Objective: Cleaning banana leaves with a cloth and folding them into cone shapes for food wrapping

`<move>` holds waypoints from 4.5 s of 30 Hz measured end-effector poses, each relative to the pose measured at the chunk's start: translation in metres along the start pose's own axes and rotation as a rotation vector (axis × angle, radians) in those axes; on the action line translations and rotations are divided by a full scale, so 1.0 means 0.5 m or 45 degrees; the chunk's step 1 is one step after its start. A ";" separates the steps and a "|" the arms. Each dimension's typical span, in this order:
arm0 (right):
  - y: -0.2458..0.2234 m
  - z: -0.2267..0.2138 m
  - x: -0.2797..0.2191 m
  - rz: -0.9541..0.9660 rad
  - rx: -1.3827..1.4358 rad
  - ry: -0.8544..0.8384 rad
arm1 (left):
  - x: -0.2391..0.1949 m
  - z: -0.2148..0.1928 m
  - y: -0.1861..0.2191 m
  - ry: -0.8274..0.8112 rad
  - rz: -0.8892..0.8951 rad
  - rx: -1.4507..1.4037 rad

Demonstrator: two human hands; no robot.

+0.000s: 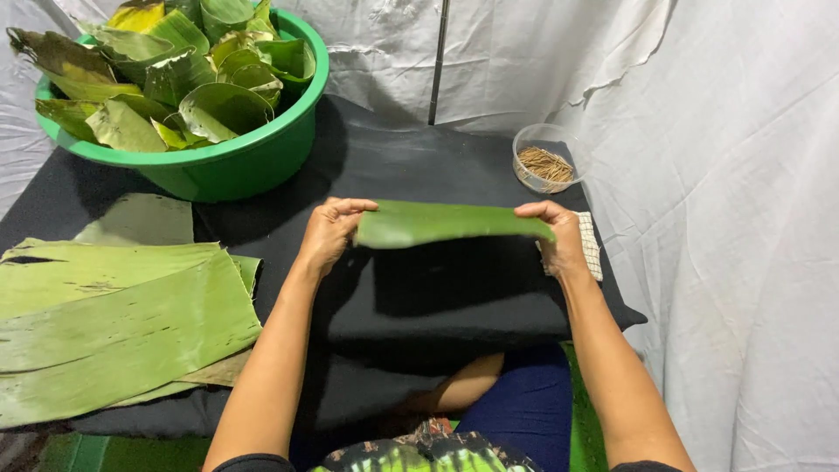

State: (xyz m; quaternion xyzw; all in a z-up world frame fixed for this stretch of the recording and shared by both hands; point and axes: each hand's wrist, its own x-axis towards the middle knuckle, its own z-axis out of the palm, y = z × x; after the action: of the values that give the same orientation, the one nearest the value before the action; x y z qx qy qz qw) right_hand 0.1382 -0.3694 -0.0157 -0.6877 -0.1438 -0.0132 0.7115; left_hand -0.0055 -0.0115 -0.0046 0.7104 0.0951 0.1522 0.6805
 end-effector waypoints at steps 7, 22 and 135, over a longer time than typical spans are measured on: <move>0.040 -0.031 -0.050 -0.150 -0.498 -0.328 | -0.002 0.002 -0.053 0.017 -0.437 -0.177; 0.057 -0.136 -0.001 0.103 -1.872 -0.094 | 0.002 -0.014 -0.094 -0.084 -0.318 0.384; 0.061 0.031 -0.038 -0.262 -1.711 -0.378 | 0.035 -0.005 -0.181 -0.087 -0.256 0.746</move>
State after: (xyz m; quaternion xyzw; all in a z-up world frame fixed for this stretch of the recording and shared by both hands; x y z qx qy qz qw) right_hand 0.1236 -0.3560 -0.0497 -0.9565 -0.2646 -0.0725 0.0994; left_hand 0.0164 0.0017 -0.0932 0.8681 0.1819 0.0264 0.4611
